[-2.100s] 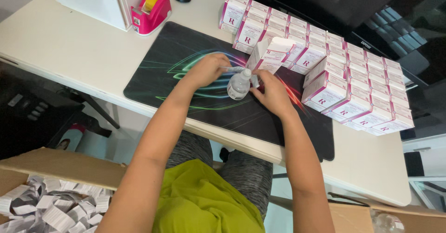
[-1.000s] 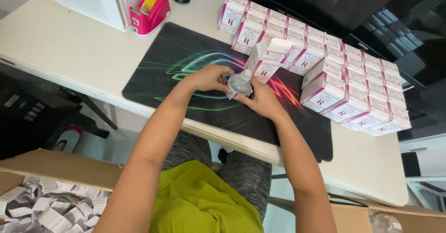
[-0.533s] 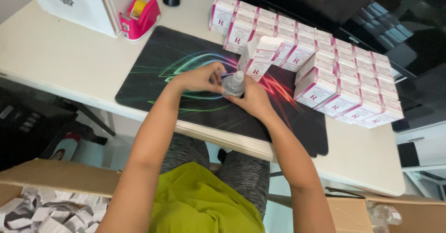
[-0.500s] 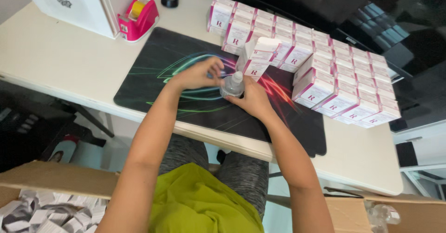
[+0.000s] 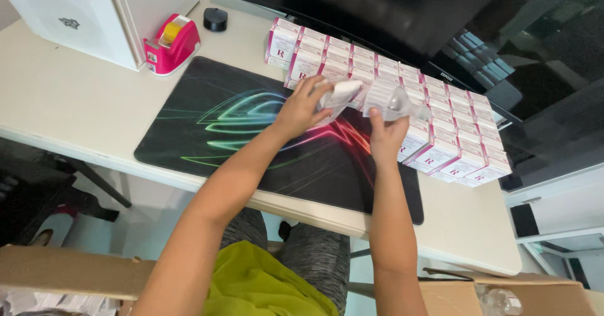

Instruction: The person repeatedly picks up small clear plastic bottles and places them into white and pink rectangular boxes. After inserting each bottle, the person folds the box flaps closed and stacks the completed boxes on the desk. The person retrieves bottles from a cardboard bin and places finished boxes in a growing stack.

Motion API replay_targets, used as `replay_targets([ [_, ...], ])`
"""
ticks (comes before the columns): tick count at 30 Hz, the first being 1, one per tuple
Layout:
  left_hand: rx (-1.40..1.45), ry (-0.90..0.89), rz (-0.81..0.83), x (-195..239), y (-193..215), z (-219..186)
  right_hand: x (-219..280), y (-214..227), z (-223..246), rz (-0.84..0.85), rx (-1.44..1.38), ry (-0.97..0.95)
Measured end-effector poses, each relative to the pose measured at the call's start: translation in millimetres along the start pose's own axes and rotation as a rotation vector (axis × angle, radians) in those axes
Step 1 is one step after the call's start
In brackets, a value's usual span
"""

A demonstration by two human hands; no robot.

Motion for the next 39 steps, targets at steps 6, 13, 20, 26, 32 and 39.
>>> replay_targets([
  [6,-0.325,-0.377,0.044,14.0,9.8,-9.2,0.4,3.1,-13.0,0.032,-0.422,-0.11],
  [13,-0.358,-0.514,0.065,11.6,7.3,-18.6,11.1,-11.9,-0.3,0.296,-0.102,-0.161],
  [20,-0.274,-0.473,-0.074,7.6,19.7,-9.0,4.4,-21.4,16.0,0.403,0.433,-0.235],
  [26,-0.287,-0.536,0.041,8.6,23.9,-17.8,6.1,-29.8,40.4,0.368,0.526,-0.008],
  [32,-0.26,-0.458,0.054,8.8,20.3,-23.5,5.6,-32.8,40.1,0.327,0.477,0.02],
  [39,-0.121,-0.213,0.048,10.3,17.9,-13.9,6.4,-29.3,26.2,0.395,0.382,-0.08],
])
Point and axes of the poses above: each hand's wrist, its own x-axis away from the middle knuckle, its own y-axis out of the back of the hand, z = x × y, the point moved 1 cm from there along -x, towards the middle knuckle, and after that the axes turned 11 degrees about x, right-handed, at the moved point
